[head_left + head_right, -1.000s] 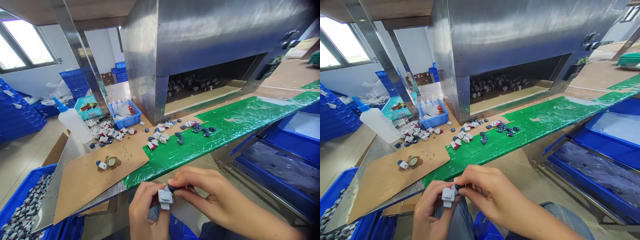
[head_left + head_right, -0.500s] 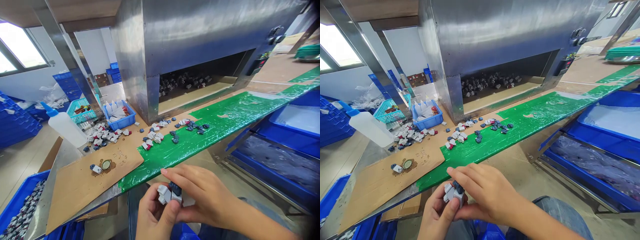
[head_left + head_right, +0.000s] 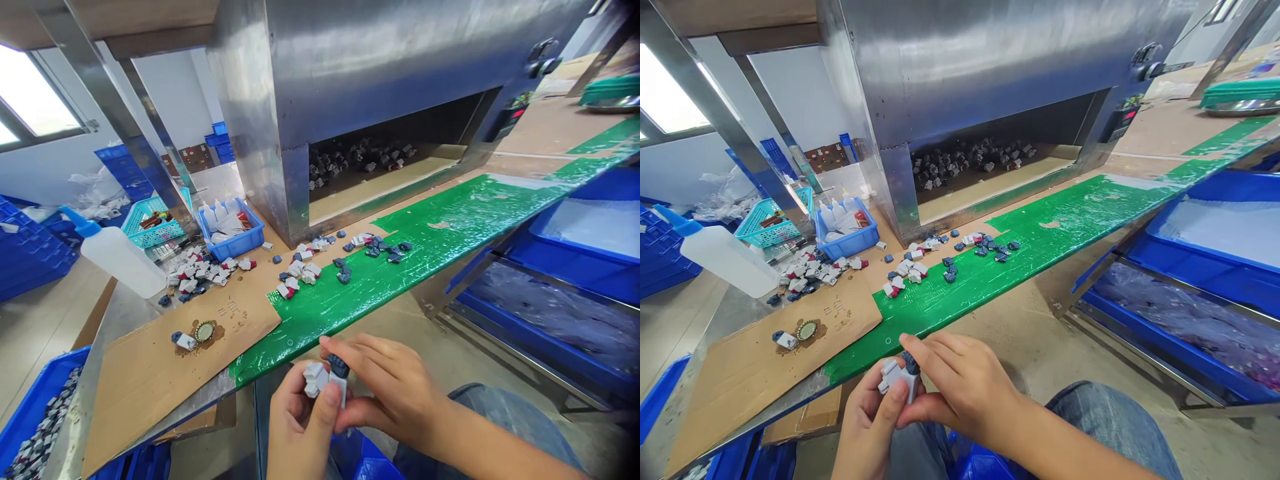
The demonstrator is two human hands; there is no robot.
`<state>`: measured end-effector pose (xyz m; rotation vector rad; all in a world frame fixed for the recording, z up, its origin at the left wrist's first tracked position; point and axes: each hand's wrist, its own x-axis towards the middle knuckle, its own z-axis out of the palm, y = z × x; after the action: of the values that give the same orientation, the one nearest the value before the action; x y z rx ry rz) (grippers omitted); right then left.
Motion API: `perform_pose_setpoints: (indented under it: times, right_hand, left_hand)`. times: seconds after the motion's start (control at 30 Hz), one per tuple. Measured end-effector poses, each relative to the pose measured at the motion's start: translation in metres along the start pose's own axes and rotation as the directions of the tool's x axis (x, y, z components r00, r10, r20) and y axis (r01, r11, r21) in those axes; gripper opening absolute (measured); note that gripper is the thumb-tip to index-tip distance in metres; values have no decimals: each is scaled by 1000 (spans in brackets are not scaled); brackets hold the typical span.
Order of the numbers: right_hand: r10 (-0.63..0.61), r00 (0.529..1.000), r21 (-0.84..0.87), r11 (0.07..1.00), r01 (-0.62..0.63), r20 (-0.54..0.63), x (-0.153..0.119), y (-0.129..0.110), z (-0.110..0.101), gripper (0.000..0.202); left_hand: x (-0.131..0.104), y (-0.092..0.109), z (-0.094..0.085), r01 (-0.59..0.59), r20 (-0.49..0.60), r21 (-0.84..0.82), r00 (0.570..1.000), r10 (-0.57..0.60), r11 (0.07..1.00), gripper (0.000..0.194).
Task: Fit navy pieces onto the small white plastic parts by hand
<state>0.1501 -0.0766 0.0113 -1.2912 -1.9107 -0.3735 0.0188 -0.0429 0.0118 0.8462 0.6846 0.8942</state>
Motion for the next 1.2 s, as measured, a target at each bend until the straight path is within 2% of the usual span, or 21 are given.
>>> perform_pose_setpoints:
  times: [0.13, 0.37, 0.43, 0.67, 0.83, 0.93, 1.0, 1.1, 1.2]
  right_hand:
    - [-22, 999, 0, 1000, 22, -26, 4, -5, -2, 52]
    - [-137, 989, -98, 987, 131, -56, 2, -9, -4, 46]
    - [-132, 990, -105, 986, 127, -46, 1, -10, -2, 46]
    - [-39, 991, -87, 996, 27, -131, -5, -10, 8, 53]
    - [-46, 996, -49, 998, 43, -81, 9, -13, -1, 59]
    - [12, 997, -15, 1000, -13, -73, 16, -16, -4, 69]
    - [45, 996, -12, 999, -46, -80, 20, -16, -4, 72]
    - [51, 994, -37, 998, -55, -101, 22, -15, -2, 70]
    - [56, 991, -76, 995, -65, -120, 23, -13, -1, 72]
  left_hand:
    - [-2, 2, -4, 0, 31, 58, 1000, -2, 998, 29]
    - [-3, 1, -12, 5, 135, 88, 991, -16, 996, 26]
    - [-2, 1, -13, 4, 140, 94, 990, -17, 996, 26]
    - [-2, 1, -9, 6, 133, 89, 991, -18, 996, 27]
    - [-5, 1, -4, 61, 141, -101, 989, -46, 993, 29]
    - [-8, 2, 3, 118, 136, -205, 987, -91, 972, 28]
    - [-10, 2, 9, 182, 63, -277, 983, -171, 944, 30]
    - [-12, 1, 20, 276, -46, -450, 943, -331, 849, 35]
    - [-12, -2, 27, 271, -62, -515, 934, -351, 813, 34]
